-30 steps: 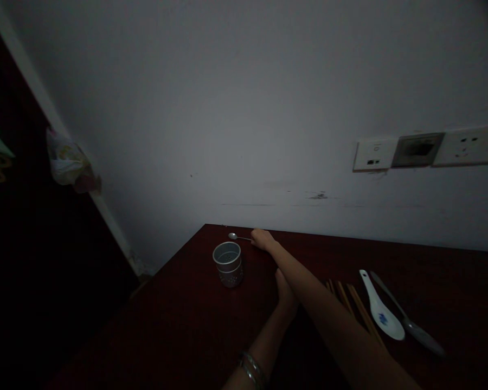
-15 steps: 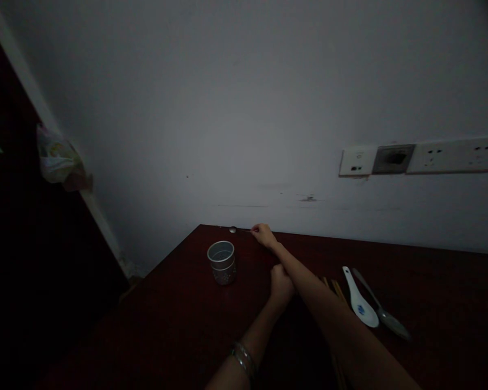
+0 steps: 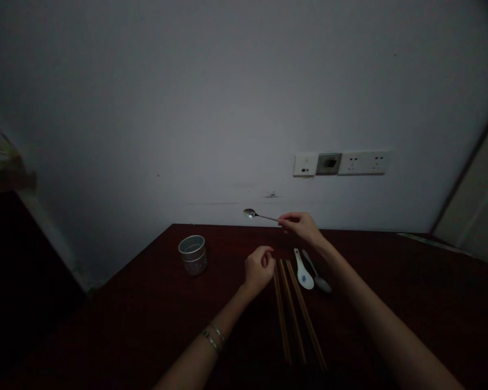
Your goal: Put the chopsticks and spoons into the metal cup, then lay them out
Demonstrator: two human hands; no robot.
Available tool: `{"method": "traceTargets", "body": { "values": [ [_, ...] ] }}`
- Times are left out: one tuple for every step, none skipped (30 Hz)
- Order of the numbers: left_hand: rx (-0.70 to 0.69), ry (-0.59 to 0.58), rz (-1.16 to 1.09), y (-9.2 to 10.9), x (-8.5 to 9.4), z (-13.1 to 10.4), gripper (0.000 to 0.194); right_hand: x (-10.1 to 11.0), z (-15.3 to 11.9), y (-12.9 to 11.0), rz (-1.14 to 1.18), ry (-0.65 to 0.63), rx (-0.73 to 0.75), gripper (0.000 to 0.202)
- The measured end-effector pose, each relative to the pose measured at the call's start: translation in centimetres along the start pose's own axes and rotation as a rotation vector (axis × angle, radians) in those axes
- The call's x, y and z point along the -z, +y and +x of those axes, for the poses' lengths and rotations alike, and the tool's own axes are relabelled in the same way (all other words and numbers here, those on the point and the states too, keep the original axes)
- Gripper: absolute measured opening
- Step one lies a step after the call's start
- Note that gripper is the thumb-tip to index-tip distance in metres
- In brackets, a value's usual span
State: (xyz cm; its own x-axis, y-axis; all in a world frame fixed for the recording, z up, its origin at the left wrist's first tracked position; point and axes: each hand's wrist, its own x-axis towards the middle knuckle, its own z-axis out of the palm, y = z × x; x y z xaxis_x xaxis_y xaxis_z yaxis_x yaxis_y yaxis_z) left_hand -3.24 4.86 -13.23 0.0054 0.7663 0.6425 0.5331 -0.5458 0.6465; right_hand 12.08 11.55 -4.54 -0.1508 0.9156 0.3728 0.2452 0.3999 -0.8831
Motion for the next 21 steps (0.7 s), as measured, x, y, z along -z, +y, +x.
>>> {"method": "traceTargets", "body": {
  "values": [
    [-0.088, 0.024, 0.027, 1.6, 0.3, 0.1, 0.030, 1.6, -1.2, -0.9, -0.052, -0.020, -0.023, 0.026],
    [-0.171, 0.057, 0.053, 3.3, 0.6, 0.2, 0.035, 3.0, -2.3, -1.9, -0.105, -0.064, -0.037, 0.025],
    [-0.252, 0.074, 0.081, 5.0, 1.0, 0.4, 0.037, 4.3, -3.4, -2.9, -0.154, -0.126, -0.031, 0.024],
    [-0.328, 0.075, 0.111, 6.7, 1.5, 0.6, 0.038, 5.4, -4.5, -4.0, -0.202, -0.193, -0.014, 0.022],
    [-0.388, 0.069, 0.132, 8.3, 1.9, 0.7, 0.038, 6.4, -5.5, -5.0, -0.249, -0.266, 0.003, 0.020],
    [-0.414, 0.048, 0.143, 9.7, 2.3, 0.9, 0.037, 7.1, -6.4, -5.9, -0.283, -0.336, 0.015, 0.019],
    [-0.416, 0.016, 0.142, 10.9, 2.8, 0.9, 0.034, 7.6, -7.2, -6.9, -0.310, -0.404, 0.014, 0.019],
    [-0.395, -0.029, 0.136, 11.9, 3.2, 1.0, 0.029, 8.0, -8.0, -7.7, -0.335, -0.469, 0.005, 0.018],
    [-0.354, -0.082, 0.128, 12.7, 3.6, 1.0, 0.025, 8.2, -8.7, -8.4, -0.357, -0.532, -0.006, 0.017],
    [-0.303, -0.144, 0.118, 13.3, 4.0, 1.0, 0.022, 8.3, -9.2, -9.0, -0.375, -0.589, -0.018, 0.016],
    [-0.247, -0.221, 0.105, 13.7, 4.4, 1.0, 0.020, 8.4, -9.7, -9.5, -0.386, -0.635, -0.029, 0.015],
    [-0.193, -0.312, 0.085, 13.9, 4.7, 1.0, 0.020, 8.3, -10.1, -9.9, -0.389, -0.675, -0.038, 0.015],
    [-0.146, -0.413, 0.055, 14.1, 5.0, 1.0, 0.021, 8.3, -10.4, -10.2, -0.385, -0.708, -0.045, 0.015],
    [-0.107, -0.517, 0.015, 14.1, 5.2, 1.0, 0.022, 8.2, -10.6, -10.4, -0.379, -0.735, -0.050, 0.016],
    [-0.079, -0.616, -0.032, 14.0, 5.4, 1.1, 0.023, 8.1, -10.7, -10.6, -0.373, -0.761, -0.054, 0.016],
    [-0.057, -0.697, -0.082, 13.8, 5.4, 1.1, 0.024, 8.1, -10.8, -10.7, -0.368, -0.784, -0.056, 0.016],
    [-0.040, -0.754, -0.133, 13.6, 5.4, 1.1, 0.024, 8.0, -10.8, -10.8, -0.364, -0.801, -0.056, 0.017],
    [-0.025, -0.796, -0.182, 13.4, 5.3, 1.1, 0.025, 8.0, -10.9, -10.8, -0.358, -0.810, -0.053, 0.017],
    [-0.010, -0.825, -0.230, 13.3, 5.2, 1.1, 0.025, 8.0, -10.9, -10.7, -0.347, -0.812, -0.047, 0.017],
    [0.005, -0.848, -0.273, 13.1, 5.0, 1.0, 0.025, 7.9, -10.9, -10.7, -0.331, -0.813, -0.039, 0.017],
    [0.023, -0.864, -0.310, 13.0, 4.8, 1.0, 0.025, 7.9, -10.9, -10.6, -0.314, -0.814, -0.031, 0.017]
  ]
}}
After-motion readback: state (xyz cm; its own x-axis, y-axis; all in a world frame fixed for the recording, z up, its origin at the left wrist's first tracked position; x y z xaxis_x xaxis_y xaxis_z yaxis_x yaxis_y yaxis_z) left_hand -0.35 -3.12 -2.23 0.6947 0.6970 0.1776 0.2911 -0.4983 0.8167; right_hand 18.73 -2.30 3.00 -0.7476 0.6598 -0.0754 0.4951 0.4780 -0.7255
